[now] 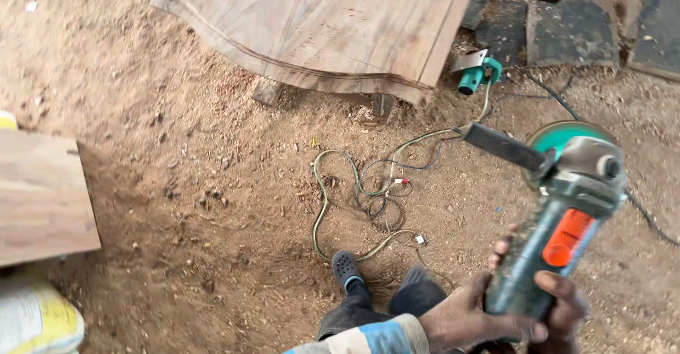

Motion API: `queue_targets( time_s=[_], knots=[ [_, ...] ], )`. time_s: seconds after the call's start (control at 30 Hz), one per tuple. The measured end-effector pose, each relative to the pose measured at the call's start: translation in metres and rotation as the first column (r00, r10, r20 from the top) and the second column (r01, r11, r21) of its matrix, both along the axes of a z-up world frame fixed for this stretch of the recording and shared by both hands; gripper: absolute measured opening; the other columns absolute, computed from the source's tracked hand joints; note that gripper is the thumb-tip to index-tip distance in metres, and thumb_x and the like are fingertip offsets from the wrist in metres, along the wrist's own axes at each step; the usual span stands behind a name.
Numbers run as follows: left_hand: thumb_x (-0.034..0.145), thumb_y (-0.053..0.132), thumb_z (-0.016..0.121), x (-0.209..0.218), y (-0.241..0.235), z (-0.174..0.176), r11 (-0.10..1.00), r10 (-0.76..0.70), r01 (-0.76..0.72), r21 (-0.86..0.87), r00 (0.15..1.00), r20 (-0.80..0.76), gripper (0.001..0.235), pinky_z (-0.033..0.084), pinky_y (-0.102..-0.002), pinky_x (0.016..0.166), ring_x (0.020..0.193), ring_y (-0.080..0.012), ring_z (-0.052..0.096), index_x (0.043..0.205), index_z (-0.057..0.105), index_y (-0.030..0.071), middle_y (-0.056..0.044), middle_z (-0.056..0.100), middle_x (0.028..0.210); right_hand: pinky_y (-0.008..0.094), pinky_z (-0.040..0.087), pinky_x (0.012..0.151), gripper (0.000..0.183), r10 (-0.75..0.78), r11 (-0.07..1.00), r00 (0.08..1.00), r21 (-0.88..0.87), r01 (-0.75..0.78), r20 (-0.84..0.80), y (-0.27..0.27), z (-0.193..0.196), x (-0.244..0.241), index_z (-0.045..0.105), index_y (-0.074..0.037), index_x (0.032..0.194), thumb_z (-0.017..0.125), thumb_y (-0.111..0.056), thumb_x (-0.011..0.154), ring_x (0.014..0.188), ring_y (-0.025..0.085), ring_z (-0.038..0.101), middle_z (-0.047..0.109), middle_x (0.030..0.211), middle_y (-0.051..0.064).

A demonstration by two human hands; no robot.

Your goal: The person uses an angle grinder with a sanding disc to smooth the curved edge of a large wooden tabletop. They move the tool along the perimeter, generating sawdust while shaping the wood.

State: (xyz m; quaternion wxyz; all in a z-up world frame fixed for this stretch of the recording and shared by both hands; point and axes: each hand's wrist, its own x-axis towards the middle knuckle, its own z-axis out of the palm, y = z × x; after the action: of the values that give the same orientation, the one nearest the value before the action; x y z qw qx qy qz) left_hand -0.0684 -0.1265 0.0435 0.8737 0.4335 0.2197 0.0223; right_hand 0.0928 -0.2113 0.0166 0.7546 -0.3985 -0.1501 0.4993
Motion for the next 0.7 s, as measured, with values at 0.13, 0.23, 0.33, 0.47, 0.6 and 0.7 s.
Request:
queue_targets(
  time_s=[0.13, 0.23, 0.33, 0.47, 0.6, 0.7],
  knots=[
    [0.073, 0.034, 0.082, -0.036, -0.009, -0.002, 0.928, 0.099, -0.120, 0.352, 0.992, 0.075, 0.072, 0.055, -0.035, 0.098, 0.106, -0.0180, 0.069, 0.133, 0.064, -0.002, -0.013, 0.071, 0.116, 0.043, 0.053, 0.094, 0.089, 0.055, 0.997, 0.998, 0.050, -0.055, 0.004, 0.006, 0.003, -0.039, 0.040, 0.008, 0.147, 0.074, -0.026, 0.072, 0.108, 0.033, 0.064, 0.059, 0.121, 0.024],
    [0.069, 0.033, 0.081, -0.060, -0.013, -0.015, 0.866, 0.121, -0.072, 0.496, 0.990, -0.066, 0.068, 0.060, -0.035, 0.086, 0.091, -0.0183, 0.073, 0.127, 0.066, 0.001, -0.011, 0.075, 0.104, 0.044, 0.057, 0.080, 0.070, -0.089, 0.976, 0.996, -0.199, 0.089, 0.010, 0.009, -0.002, -0.061, 0.049, 0.004, 0.134, 0.071, -0.024, 0.074, 0.090, 0.029, 0.067, 0.065, 0.108, 0.018],
    [0.066, 0.036, 0.084, -0.079, -0.020, -0.022, 0.793, 0.171, -0.017, 0.609, 0.966, -0.195, 0.071, 0.060, -0.034, 0.083, 0.089, -0.0215, 0.075, 0.125, 0.065, 0.002, -0.012, 0.076, 0.101, 0.036, 0.054, 0.076, 0.052, -0.140, 0.912, 0.985, -0.374, 0.168, 0.100, 0.014, -0.023, -0.075, 0.064, 0.008, 0.124, 0.076, -0.024, 0.083, 0.084, 0.022, 0.066, 0.069, 0.100, 0.012],
    [0.061, 0.046, 0.082, -0.118, -0.047, -0.032, 0.806, 0.102, 0.141, 0.575, 0.924, -0.369, 0.076, 0.060, -0.037, 0.079, 0.088, -0.0256, 0.076, 0.122, 0.065, 0.003, -0.015, 0.077, 0.097, 0.037, 0.056, 0.074, 0.045, -0.144, 0.892, 0.981, -0.413, 0.185, 0.129, -0.011, -0.061, -0.099, 0.069, 0.000, 0.113, 0.076, -0.020, 0.073, 0.079, 0.021, 0.067, 0.073, 0.094, 0.010],
    [0.072, 0.056, 0.084, -0.166, -0.048, -0.041, 0.680, -0.005, 0.225, 0.698, 0.953, -0.303, 0.077, 0.057, -0.039, 0.083, 0.093, -0.0236, 0.072, 0.124, 0.068, 0.002, -0.019, 0.075, 0.105, 0.040, 0.055, 0.070, 0.047, -0.059, 0.878, 0.997, -0.474, 0.072, 0.043, -0.028, -0.088, -0.126, 0.071, -0.001, 0.112, 0.075, -0.025, 0.073, 0.075, 0.023, 0.066, 0.068, 0.090, 0.009],
    [0.082, 0.054, 0.079, -0.219, -0.045, -0.042, 0.825, -0.018, 0.186, 0.533, 0.952, -0.304, 0.064, 0.058, -0.034, 0.077, 0.087, -0.0195, 0.072, 0.120, 0.067, 0.004, -0.017, 0.074, 0.101, 0.043, 0.054, 0.068, 0.048, -0.004, 0.836, 0.993, -0.544, 0.066, 0.114, -0.042, -0.090, -0.154, 0.071, 0.001, 0.112, 0.075, -0.026, 0.073, 0.073, 0.026, 0.063, 0.064, 0.086, 0.012]
  ],
)
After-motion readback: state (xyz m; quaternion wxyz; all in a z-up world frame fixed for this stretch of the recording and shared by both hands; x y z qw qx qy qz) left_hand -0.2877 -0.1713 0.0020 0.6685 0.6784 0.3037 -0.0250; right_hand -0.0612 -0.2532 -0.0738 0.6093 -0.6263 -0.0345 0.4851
